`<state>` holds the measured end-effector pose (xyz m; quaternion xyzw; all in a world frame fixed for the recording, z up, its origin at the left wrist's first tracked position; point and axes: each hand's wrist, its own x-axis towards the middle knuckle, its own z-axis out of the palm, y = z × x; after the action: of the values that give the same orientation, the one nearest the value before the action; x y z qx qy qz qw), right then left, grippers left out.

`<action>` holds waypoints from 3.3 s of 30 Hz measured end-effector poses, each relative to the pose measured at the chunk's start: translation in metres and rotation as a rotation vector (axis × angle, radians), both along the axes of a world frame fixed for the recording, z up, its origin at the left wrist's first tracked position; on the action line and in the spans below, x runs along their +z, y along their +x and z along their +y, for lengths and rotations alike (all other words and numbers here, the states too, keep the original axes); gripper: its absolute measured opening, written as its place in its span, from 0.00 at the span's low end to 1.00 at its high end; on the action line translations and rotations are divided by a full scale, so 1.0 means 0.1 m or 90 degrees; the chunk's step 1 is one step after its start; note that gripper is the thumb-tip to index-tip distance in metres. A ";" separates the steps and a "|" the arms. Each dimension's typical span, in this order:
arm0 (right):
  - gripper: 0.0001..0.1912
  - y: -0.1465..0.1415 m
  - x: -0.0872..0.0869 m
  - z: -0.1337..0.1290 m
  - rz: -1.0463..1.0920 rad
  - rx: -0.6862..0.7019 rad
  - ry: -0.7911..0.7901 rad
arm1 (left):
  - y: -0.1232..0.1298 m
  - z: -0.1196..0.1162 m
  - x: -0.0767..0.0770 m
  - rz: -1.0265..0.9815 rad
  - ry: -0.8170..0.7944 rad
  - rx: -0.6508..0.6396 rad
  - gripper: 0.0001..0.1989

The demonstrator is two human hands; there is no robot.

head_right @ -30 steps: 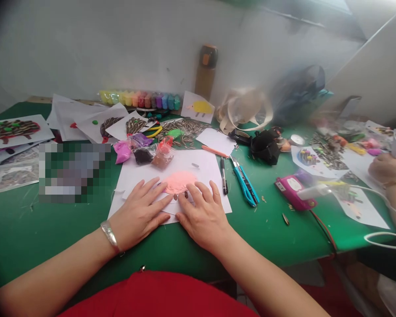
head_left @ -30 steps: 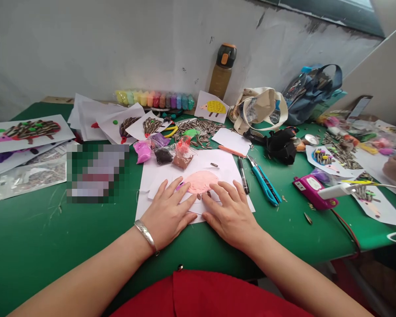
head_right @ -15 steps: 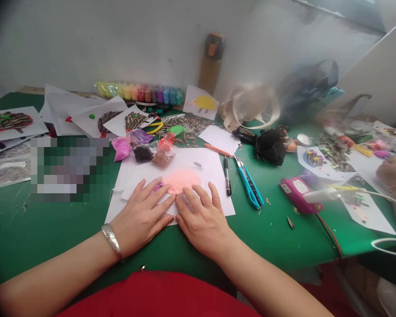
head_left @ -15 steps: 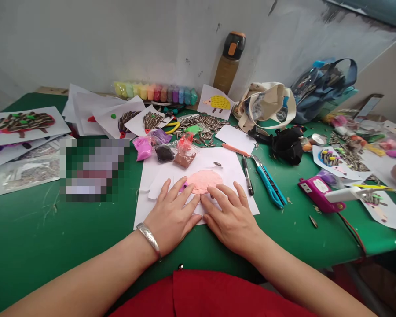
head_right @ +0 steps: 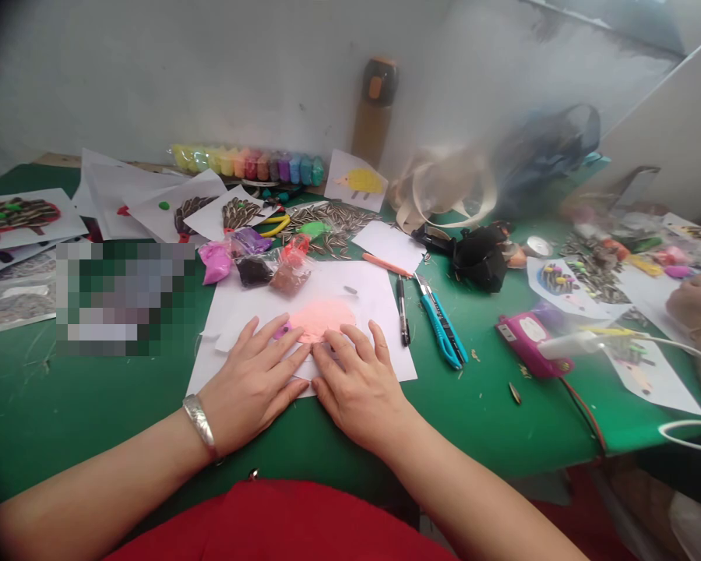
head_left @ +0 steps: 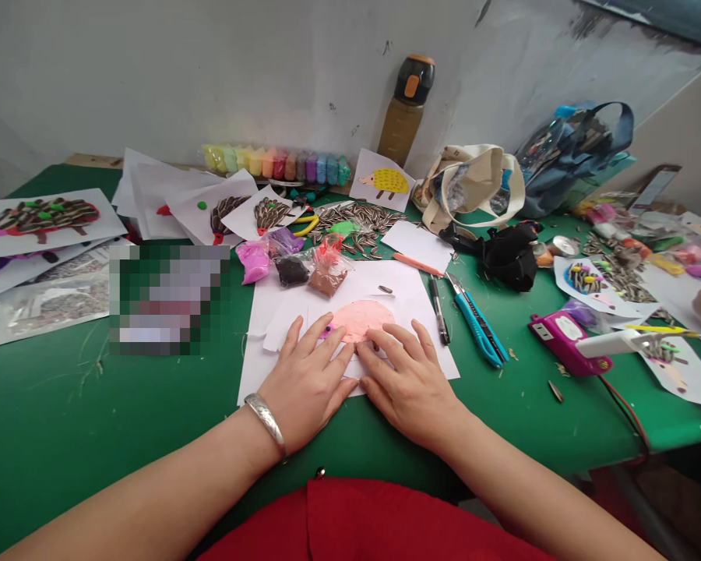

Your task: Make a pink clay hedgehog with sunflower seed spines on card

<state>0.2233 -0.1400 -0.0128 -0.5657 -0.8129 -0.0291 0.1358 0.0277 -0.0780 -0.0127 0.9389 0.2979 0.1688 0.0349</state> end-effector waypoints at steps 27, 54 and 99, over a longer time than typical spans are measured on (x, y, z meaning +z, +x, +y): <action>0.23 0.00 -0.01 0.00 -0.025 -0.007 0.013 | -0.05 0.03 0.08 -0.044 0.011 -0.003 0.15; 0.23 0.01 0.00 0.00 0.009 -0.024 -0.006 | -0.04 0.01 0.04 -0.022 -0.005 0.020 0.18; 0.21 0.04 -0.05 -0.02 0.065 0.017 0.068 | -0.01 -0.06 0.03 0.048 -0.009 0.041 0.24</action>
<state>0.2278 -0.1423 -0.0181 -0.5472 -0.8098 -0.0416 0.2076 0.0265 -0.0840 -0.0092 0.9342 0.3304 0.1326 0.0249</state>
